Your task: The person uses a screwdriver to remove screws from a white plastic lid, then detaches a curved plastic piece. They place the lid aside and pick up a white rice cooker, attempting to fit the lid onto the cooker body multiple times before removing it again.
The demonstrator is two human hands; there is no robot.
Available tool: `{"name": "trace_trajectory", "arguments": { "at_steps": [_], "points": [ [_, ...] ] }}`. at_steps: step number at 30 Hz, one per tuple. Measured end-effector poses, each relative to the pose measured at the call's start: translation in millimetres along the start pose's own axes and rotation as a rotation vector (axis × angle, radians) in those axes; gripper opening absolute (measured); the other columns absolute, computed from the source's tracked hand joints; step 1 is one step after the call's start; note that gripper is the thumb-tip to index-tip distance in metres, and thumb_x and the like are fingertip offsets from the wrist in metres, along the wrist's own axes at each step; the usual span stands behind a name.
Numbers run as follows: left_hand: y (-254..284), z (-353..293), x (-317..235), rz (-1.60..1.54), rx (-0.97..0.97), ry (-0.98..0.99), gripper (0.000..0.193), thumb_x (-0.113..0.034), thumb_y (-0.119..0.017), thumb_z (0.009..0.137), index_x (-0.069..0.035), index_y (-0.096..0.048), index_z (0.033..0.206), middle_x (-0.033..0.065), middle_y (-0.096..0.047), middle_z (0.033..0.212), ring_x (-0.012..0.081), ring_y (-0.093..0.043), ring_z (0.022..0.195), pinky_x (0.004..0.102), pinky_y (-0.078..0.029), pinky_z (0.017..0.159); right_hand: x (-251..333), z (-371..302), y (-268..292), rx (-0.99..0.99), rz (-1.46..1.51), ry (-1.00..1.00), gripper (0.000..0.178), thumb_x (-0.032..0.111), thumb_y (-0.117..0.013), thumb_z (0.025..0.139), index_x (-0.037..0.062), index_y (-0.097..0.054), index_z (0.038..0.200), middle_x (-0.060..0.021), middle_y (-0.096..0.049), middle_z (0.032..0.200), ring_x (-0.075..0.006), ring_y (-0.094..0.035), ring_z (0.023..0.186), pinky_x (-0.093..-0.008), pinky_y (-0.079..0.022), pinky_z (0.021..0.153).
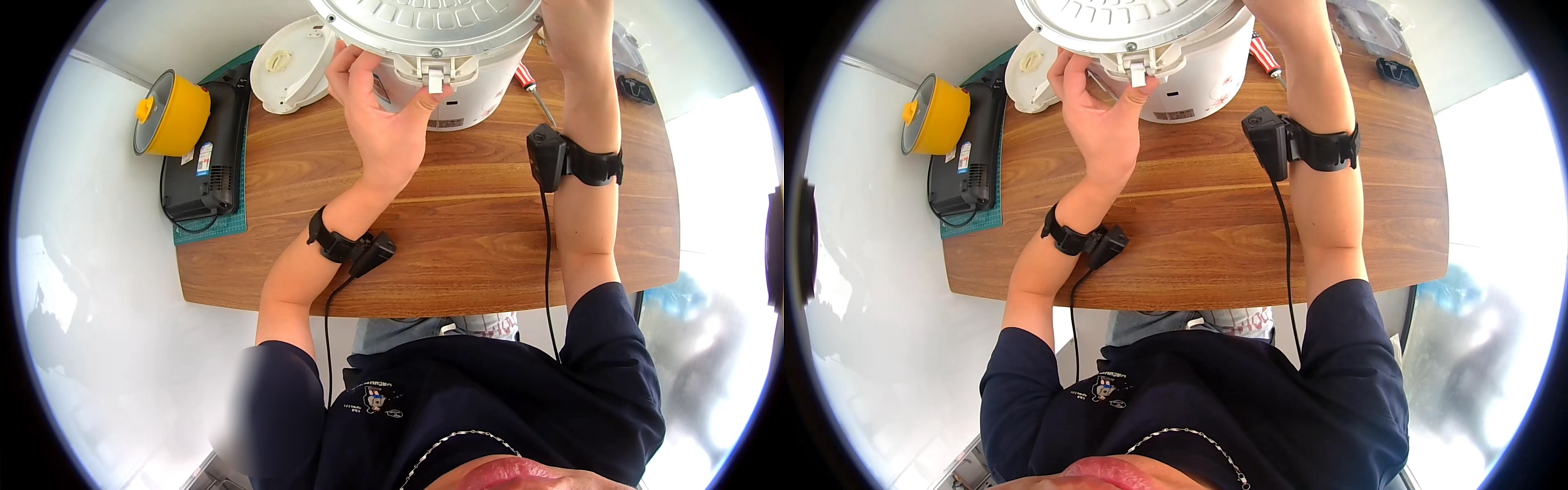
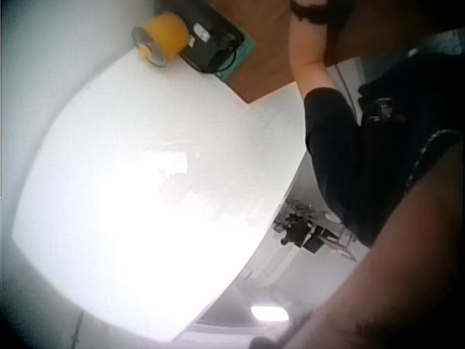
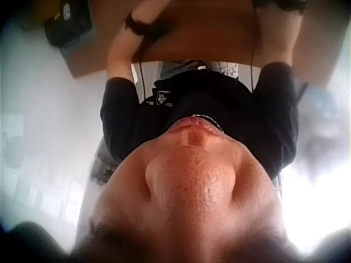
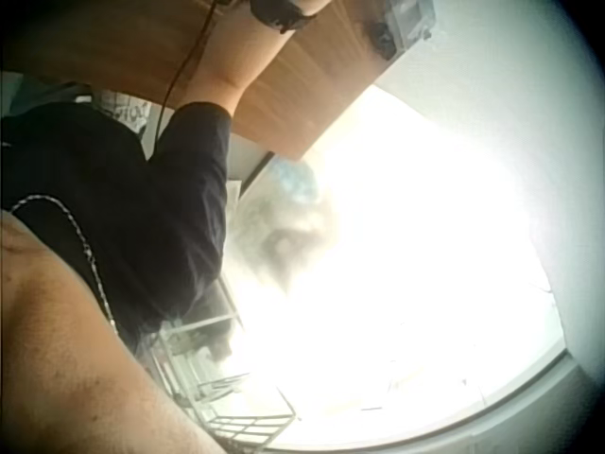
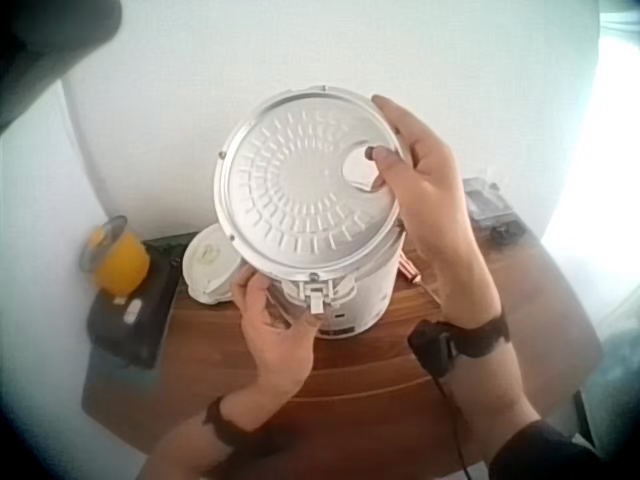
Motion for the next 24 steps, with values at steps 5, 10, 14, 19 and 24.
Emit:
{"name": "trace_trajectory", "arguments": {
  "at_steps": [5, 10, 14, 19, 24],
  "points": [
    [1, -1, 2, -0.068, 0.002, 0.063, 0.076, -0.009, -0.094, 0.073, -0.006, -0.055, 0.138, 0.0062, -0.034, 0.145, 0.0199, -0.041, 0.134, 0.0390, -0.034, 0.115, 6, -12, -18, -0.057, -0.507, 0.252, 0.052, 0.000, -0.056, 0.099, -0.0055, -0.047, 0.150, -0.0078, -0.067, 0.116, -0.0082, -0.057, 0.084, -0.0220, -0.048, 0.074],
    [2, 0, 2, -0.153, 0.005, 0.068, 0.065, -0.003, -0.091, 0.075, -0.004, -0.060, 0.133, 0.0045, -0.036, 0.143, 0.0185, -0.043, 0.131, 0.0366, -0.037, 0.113, 11, -10, -15, -0.012, -0.512, 0.301, 0.052, 0.001, -0.058, 0.100, -0.0055, -0.047, 0.150, -0.0058, -0.067, 0.112, -0.0064, -0.057, 0.081, -0.0205, -0.048, 0.071],
    [0, 2, -8, -0.248, -0.011, 0.202, 0.052, -0.002, -0.089, 0.077, -0.003, -0.067, 0.124, 0.0036, -0.038, 0.141, 0.0174, -0.043, 0.130, 0.0350, -0.038, 0.111, 7, -10, -14, 0.000, -0.495, 0.375, 0.052, 0.000, -0.058, 0.100, -0.0050, -0.047, 0.150, -0.0046, -0.067, 0.111, -0.0053, -0.056, 0.081, -0.0197, -0.048, 0.071],
    [3, 3, 0, -0.218, 0.022, 0.141, 0.046, -0.001, -0.089, 0.077, -0.004, -0.069, 0.118, 0.0021, -0.039, 0.137, 0.0176, -0.045, 0.127, 0.0353, -0.038, 0.111, 6, -10, -13, 0.035, -0.383, 0.461, 0.055, -0.001, -0.057, 0.099, -0.0041, -0.044, 0.152, -0.0048, -0.067, 0.110, -0.0046, -0.057, 0.081, -0.0183, -0.048, 0.070],
    [4, 5, 1, -0.179, 0.036, 0.117, 0.043, -0.007, -0.090, 0.075, -0.008, -0.071, 0.114, 0.0016, -0.042, 0.134, 0.0202, -0.043, 0.127, 0.0375, -0.037, 0.110, 10, -11, -9, 0.099, -0.325, 0.550, 0.056, -0.001, -0.059, 0.098, -0.0043, -0.044, 0.152, -0.0050, -0.068, 0.107, -0.0041, -0.057, 0.077, -0.0179, -0.048, 0.068]
  ]
}}
Point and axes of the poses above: each hand's wrist, its own z-axis towards the middle knuckle, its own y-axis out of the back of the hand, x = y × z, the point moved 2 cm from there along z, towards the middle knuckle
